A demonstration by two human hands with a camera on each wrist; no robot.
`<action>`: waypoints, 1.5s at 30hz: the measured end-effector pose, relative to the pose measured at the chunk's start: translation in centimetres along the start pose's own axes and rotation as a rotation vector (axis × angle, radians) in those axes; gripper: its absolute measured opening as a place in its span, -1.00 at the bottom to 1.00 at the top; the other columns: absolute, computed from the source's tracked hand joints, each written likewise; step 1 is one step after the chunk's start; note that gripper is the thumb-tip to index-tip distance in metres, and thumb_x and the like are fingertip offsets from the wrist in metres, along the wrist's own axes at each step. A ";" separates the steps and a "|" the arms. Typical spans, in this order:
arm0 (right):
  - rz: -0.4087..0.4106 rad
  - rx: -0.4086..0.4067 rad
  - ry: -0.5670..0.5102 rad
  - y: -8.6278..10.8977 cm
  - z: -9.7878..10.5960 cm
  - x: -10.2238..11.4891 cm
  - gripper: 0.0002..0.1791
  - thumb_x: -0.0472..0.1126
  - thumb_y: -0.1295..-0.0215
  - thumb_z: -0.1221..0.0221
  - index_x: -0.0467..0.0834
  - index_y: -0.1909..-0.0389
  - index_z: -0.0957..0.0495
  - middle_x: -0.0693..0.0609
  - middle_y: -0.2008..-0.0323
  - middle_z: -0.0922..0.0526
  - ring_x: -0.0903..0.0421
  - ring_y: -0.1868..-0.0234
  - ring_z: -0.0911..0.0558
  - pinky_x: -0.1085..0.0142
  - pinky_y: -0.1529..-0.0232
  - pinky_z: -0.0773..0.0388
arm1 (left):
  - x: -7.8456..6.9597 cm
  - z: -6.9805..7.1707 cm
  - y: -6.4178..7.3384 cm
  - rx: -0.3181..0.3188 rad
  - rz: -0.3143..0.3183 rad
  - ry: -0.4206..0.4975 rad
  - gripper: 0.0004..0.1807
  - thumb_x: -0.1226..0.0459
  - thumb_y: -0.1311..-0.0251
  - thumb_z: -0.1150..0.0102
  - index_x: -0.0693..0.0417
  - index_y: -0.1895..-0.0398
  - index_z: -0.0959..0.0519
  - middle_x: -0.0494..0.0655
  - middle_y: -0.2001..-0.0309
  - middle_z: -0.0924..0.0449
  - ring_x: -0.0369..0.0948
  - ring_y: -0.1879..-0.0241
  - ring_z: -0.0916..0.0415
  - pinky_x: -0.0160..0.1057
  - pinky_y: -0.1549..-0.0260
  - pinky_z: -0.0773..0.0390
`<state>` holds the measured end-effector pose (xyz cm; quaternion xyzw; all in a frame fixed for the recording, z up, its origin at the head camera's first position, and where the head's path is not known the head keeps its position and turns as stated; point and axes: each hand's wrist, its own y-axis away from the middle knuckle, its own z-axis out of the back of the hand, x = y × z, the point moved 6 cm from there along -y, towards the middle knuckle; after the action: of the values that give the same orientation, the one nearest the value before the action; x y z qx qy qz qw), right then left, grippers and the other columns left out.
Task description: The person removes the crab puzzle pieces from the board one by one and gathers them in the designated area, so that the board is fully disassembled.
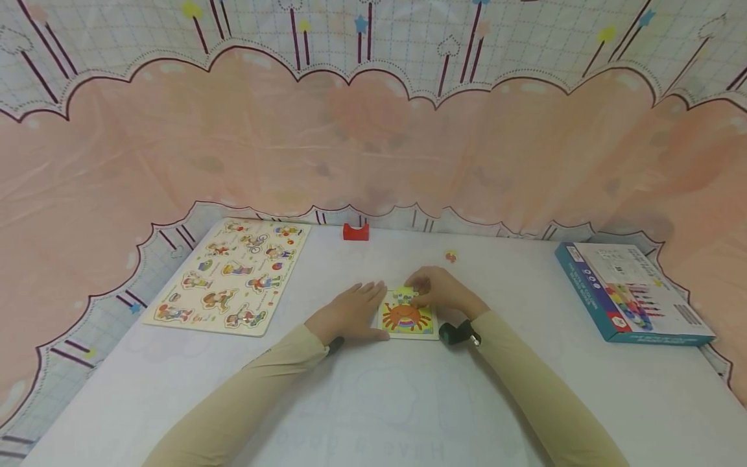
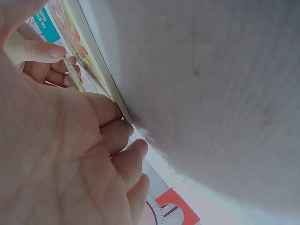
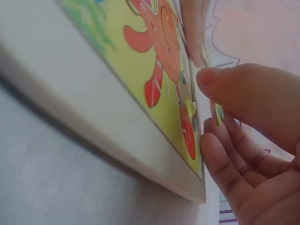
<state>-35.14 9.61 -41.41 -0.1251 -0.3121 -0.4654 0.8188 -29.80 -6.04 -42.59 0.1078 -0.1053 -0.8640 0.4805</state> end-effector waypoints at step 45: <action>-0.094 -0.315 -0.001 4.8 8.8 -7.9 -0.59 -0.20 -0.19 -0.24 -0.29 -0.05 -0.53 -0.27 -0.04 -0.59 -0.20 -0.05 -0.57 -0.02 -0.12 -0.51 | -0.8 0.6 0.4 -0.042 -0.047 -0.104 -0.05 -0.24 -0.16 -0.02 0.09 -0.47 -0.02 -0.04 -0.49 0.03 -0.12 -0.50 0.14 -0.15 -0.48 0.10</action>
<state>-37.52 21.91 -39.12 -0.2372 -0.2412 -0.5463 0.7662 -29.24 -5.46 -41.84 0.0550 -0.1097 -0.8814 0.4561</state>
